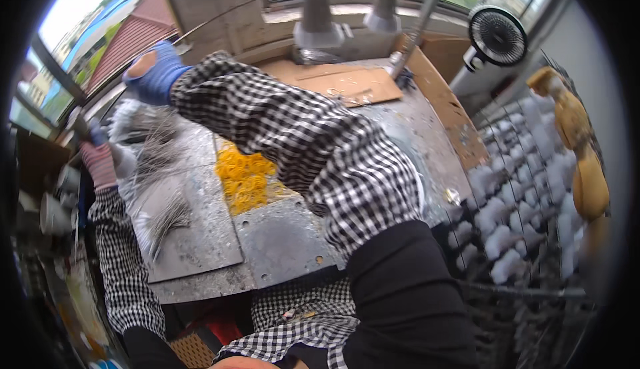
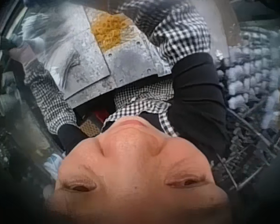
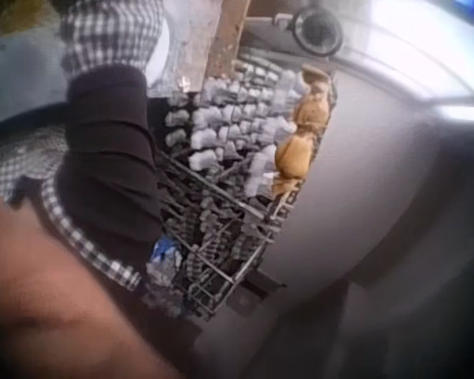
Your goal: Gathering, aligning, and bundling bundles of synthetic brush bristles at a manufacturing workstation.
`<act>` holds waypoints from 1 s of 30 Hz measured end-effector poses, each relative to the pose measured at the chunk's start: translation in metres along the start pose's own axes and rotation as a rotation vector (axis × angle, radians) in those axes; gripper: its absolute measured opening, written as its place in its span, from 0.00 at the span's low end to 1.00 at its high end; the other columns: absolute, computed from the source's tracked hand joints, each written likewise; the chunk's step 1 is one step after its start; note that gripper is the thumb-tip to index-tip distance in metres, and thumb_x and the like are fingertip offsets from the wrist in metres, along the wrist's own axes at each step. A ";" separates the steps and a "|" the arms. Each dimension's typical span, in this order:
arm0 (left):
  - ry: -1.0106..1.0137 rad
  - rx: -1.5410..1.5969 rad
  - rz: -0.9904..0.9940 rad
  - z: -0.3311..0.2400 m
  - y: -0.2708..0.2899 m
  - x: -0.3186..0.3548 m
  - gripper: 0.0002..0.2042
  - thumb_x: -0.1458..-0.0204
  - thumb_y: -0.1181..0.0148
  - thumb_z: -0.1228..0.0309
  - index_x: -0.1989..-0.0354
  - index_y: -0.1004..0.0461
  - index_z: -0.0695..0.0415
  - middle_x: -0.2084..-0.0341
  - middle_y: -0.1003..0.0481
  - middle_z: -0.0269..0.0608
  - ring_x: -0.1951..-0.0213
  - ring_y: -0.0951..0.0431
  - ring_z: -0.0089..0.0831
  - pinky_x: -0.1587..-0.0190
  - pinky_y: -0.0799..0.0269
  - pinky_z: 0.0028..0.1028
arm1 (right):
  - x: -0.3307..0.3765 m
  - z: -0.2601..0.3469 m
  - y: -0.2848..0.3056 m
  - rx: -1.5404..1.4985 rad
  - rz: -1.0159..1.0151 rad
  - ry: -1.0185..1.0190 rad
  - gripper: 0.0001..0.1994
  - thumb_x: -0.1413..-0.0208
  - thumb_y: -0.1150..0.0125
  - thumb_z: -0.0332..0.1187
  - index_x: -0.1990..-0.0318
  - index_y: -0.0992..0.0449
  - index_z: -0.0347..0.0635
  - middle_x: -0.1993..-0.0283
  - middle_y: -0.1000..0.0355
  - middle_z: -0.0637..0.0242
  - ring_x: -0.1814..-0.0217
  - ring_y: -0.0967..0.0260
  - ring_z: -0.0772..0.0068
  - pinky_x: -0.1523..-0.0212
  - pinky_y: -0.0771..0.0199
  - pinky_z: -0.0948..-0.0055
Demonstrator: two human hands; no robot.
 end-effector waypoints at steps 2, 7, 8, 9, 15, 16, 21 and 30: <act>-0.046 -0.312 -0.096 -0.013 0.020 0.003 0.24 0.36 0.37 0.64 0.35 0.33 0.59 0.46 0.23 0.44 0.49 0.23 0.28 0.47 0.25 0.31 | -0.005 0.012 0.008 -0.082 0.055 -0.001 0.09 0.45 0.41 0.37 0.62 0.16 0.54 0.66 0.20 0.61 0.61 0.20 0.56 0.60 0.22 0.56; 0.508 0.724 0.018 -0.038 -0.029 0.022 0.30 0.35 0.38 0.62 0.28 0.42 0.55 0.43 0.24 0.46 0.48 0.22 0.32 0.44 0.27 0.30 | 0.007 -0.026 -0.012 -0.040 0.132 -0.078 0.10 0.41 0.41 0.40 0.57 0.15 0.58 0.61 0.18 0.65 0.57 0.19 0.58 0.56 0.20 0.58; 0.506 0.712 -0.040 -0.044 -0.027 0.021 0.28 0.36 0.36 0.62 0.31 0.36 0.56 0.44 0.23 0.44 0.50 0.22 0.30 0.46 0.27 0.28 | 0.005 -0.031 -0.014 -0.056 0.146 -0.086 0.10 0.40 0.41 0.41 0.56 0.15 0.59 0.60 0.18 0.66 0.57 0.19 0.59 0.55 0.20 0.58; 0.498 0.704 -0.038 -0.045 -0.025 0.014 0.28 0.36 0.36 0.62 0.31 0.36 0.56 0.44 0.23 0.44 0.50 0.22 0.30 0.46 0.27 0.28 | -0.001 -0.030 -0.013 -0.075 0.154 -0.090 0.10 0.40 0.41 0.41 0.55 0.15 0.60 0.60 0.18 0.67 0.56 0.19 0.59 0.55 0.20 0.58; 0.411 0.358 -0.070 -0.053 -0.071 0.022 0.24 0.41 0.31 0.65 0.38 0.27 0.59 0.53 0.19 0.39 0.56 0.21 0.27 0.49 0.27 0.26 | 0.025 -0.065 -0.001 -0.108 0.244 -0.119 0.13 0.42 0.39 0.42 0.51 0.17 0.64 0.56 0.18 0.64 0.54 0.20 0.58 0.53 0.20 0.59; 0.423 0.533 0.003 -0.072 -0.092 0.029 0.24 0.42 0.30 0.67 0.38 0.27 0.59 0.53 0.19 0.38 0.56 0.21 0.25 0.50 0.27 0.26 | 0.031 -0.071 0.015 -0.043 0.109 -0.006 0.12 0.44 0.38 0.41 0.53 0.16 0.61 0.58 0.19 0.61 0.55 0.20 0.55 0.55 0.20 0.57; 0.449 0.726 0.027 -0.093 -0.189 0.005 0.26 0.45 0.28 0.67 0.38 0.26 0.58 0.53 0.19 0.41 0.54 0.21 0.29 0.50 0.25 0.29 | 0.046 -0.174 0.056 0.397 0.155 -0.092 0.15 0.51 0.36 0.33 0.54 0.18 0.50 0.58 0.20 0.63 0.55 0.21 0.57 0.50 0.23 0.58; 0.072 0.547 0.506 -0.219 -0.314 0.007 0.46 0.45 0.30 0.70 0.22 0.55 0.52 0.42 0.25 0.54 0.44 0.22 0.42 0.41 0.28 0.31 | 0.132 -0.194 0.122 0.672 0.262 -0.262 0.36 0.55 0.33 0.48 0.34 0.30 0.52 0.24 0.44 0.56 0.22 0.52 0.46 0.22 0.59 0.43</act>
Point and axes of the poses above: each hand's wrist, its own x-axis away from the middle knuckle, its own y-axis out of the back of the hand, z = x × y, the point moved 7 cm from there along -x, towards the middle knuckle
